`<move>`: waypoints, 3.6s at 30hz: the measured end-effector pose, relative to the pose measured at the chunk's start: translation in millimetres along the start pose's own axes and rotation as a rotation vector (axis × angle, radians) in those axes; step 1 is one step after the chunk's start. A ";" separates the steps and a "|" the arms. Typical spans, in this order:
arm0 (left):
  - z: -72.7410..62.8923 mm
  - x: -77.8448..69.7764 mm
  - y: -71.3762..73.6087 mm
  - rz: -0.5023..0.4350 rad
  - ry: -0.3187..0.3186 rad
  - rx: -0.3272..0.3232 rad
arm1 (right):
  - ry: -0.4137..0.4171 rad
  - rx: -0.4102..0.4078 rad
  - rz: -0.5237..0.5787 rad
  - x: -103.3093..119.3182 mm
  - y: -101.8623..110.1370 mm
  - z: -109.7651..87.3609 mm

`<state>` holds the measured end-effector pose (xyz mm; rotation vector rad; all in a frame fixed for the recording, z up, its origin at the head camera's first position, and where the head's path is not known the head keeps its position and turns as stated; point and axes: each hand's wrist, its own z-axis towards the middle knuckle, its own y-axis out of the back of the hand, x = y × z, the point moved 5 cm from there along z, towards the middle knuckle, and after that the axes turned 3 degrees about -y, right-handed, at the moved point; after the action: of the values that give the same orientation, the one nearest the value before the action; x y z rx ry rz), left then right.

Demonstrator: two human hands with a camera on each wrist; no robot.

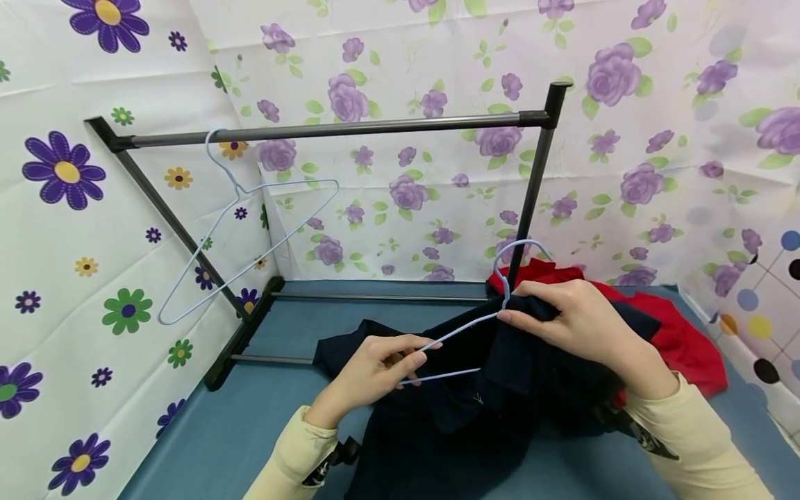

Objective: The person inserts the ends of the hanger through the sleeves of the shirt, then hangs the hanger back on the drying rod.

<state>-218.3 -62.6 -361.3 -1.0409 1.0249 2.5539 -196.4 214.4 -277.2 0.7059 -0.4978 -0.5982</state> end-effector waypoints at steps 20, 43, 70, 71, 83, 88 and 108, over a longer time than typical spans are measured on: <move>-16.7 32.3 43.8 -0.017 0.252 -0.220 | 0.005 -0.126 0.146 -6.5 5.8 -6.7; -18.1 53.1 -18.4 -0.323 0.405 0.070 | 0.046 -0.281 0.172 -0.9 7.0 -4.7; -15.4 48.5 -54.8 -0.347 0.433 0.003 | -0.031 -0.449 0.194 -3.4 5.4 -15.4; -16.5 49.4 -53.7 -0.345 0.437 0.008 | -0.037 -0.451 0.192 -4.4 5.7 -16.0; -31.5 51.3 -22.5 -0.472 0.369 0.084 | -0.091 -0.452 0.176 -11.7 11.2 -18.8; -36.1 46.3 -9.8 -0.508 0.320 0.094 | -0.073 -0.470 0.167 -13.9 10.6 -20.0; -35.7 29.4 23.1 -0.368 0.284 0.146 | -0.039 -0.400 0.222 -6.5 10.2 -22.0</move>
<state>-230.2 -105.7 -387.3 -1.4269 0.9587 2.0504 -184.4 234.7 -285.8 0.2554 -0.4668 -0.4832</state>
